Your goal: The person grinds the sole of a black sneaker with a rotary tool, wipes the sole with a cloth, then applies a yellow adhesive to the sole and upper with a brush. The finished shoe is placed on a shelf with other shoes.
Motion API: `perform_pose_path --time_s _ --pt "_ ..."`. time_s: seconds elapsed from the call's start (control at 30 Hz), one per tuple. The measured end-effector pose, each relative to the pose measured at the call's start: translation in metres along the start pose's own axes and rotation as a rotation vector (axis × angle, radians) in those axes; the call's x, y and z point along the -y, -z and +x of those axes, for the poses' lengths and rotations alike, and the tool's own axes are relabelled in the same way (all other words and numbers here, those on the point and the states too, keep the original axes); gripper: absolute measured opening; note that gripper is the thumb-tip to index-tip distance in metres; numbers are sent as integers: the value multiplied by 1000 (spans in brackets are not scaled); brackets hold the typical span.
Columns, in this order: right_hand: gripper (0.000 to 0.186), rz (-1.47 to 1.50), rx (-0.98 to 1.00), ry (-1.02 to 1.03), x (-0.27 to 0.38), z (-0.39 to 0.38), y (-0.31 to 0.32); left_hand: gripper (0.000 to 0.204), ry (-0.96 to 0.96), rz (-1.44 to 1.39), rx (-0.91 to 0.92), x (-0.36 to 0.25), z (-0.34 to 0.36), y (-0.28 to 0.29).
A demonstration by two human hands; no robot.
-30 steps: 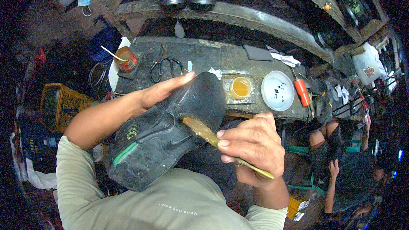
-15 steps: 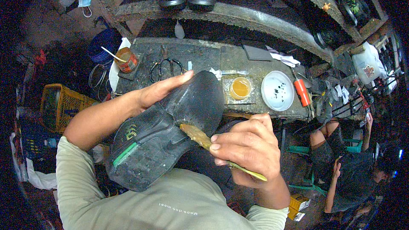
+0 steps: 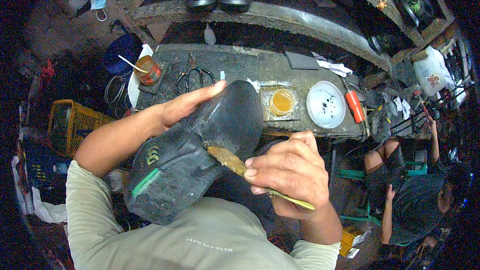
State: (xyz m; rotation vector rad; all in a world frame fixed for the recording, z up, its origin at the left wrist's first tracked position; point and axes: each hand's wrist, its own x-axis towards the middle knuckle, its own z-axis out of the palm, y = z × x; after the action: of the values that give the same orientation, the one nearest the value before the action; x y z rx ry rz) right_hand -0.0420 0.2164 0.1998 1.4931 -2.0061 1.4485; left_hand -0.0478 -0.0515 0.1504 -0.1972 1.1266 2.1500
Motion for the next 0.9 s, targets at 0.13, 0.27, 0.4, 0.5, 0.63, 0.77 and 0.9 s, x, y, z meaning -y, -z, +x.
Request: perform_pose_path --time_s 0.13,0.27,0.4,0.5,0.63,0.77,0.9 --pt "22 36 11 -26 4 -3 -1 60 4 -6 12 -2 0 -1" --pt "20 77 27 -8 3 -3 -1 61 -5 -6 23 -2 1 -1" --pt "16 116 -71 6 -13 0 -2 61 -36 48 -5 -2 0 2" --pt "13 142 -247 -125 -22 -2 -6 60 -64 104 -42 -3 -2 6" --pt "14 232 13 3 -19 -10 -5 60 -83 39 54 0 -1 7" --pt "17 234 -164 -94 -32 -7 -4 59 -79 19 49 3 2 8" --pt "17 193 -133 3 -34 -7 -2 59 -105 38 85 2 2 11"
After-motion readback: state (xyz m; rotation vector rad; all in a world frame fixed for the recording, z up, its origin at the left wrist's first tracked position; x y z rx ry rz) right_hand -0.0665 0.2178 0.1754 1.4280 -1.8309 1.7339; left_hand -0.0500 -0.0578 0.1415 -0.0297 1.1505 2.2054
